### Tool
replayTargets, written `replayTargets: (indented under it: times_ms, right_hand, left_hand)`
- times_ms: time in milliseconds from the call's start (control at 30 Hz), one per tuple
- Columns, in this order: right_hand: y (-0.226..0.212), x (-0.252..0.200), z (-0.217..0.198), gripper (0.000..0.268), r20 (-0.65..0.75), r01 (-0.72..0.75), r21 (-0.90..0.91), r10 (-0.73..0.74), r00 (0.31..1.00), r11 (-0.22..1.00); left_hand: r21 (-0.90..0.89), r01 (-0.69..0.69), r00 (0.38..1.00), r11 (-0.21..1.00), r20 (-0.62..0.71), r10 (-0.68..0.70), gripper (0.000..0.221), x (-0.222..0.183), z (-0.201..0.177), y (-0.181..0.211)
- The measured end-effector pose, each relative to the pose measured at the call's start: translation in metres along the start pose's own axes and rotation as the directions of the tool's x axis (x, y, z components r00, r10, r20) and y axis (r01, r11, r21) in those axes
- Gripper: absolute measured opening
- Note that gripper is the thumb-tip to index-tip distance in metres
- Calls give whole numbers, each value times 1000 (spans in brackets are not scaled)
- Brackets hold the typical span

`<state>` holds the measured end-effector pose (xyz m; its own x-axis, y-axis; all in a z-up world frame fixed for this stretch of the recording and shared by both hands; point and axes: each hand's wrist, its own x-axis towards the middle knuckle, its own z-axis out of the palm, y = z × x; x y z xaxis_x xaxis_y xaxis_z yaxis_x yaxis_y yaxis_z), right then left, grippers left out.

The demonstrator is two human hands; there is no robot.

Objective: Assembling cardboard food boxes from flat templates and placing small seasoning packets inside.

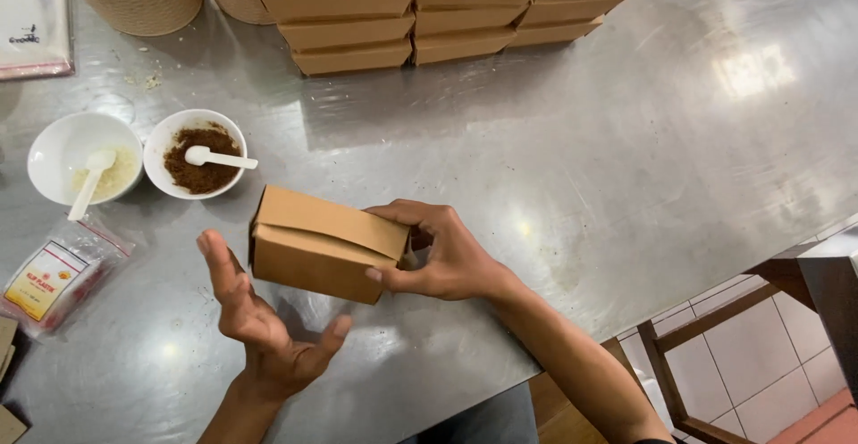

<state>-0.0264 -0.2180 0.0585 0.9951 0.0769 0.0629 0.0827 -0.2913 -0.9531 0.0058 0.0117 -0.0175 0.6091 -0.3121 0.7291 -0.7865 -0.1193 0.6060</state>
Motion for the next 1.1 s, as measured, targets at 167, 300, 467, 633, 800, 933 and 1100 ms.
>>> replayTargets:
  times_ms: [167, 300, 467, 633, 800, 933, 1100]
  right_hand:
    - [-4, 2, -15, 58, 148, 122, -23, -117, 982, 992]
    - [-5, 4, -28, 54, 218, 188, 27, -189, 957, 982]
    - [4, 4, -30, 58, 243, 138, 33, -142, 960, 990]
    - [17, 2, -29, 50, 107, 116, -5, -115, 988, 993]
    - [15, 4, -29, 47, 133, 156, 10, -156, 979, 988]
    - [-3, 3, -38, 40, 296, 24, -16, -19, 955, 1000]
    - [-13, 3, -44, 41, 428, -42, -99, 81, 900, 994]
  left_hand:
    - [-94, 198, 979, 976, -33, -202, 110, 12, -5, 13]
    - [-265, 413, 909, 871, 54, -414, 98, 16, -7, 12]
    - [-198, 590, 807, 783, 99, -583, 51, 27, -5, 16]
    - [-291, 563, 826, 774, 172, -536, 56, 24, -7, 11]
    - [-238, 432, 901, 870, 163, -403, 53, 28, -11, 11]
    - [-236, 314, 941, 920, 205, -269, 54, 27, -12, 9]
    - [-279, 239, 954, 930, 249, -170, 57, 21, -13, 7]
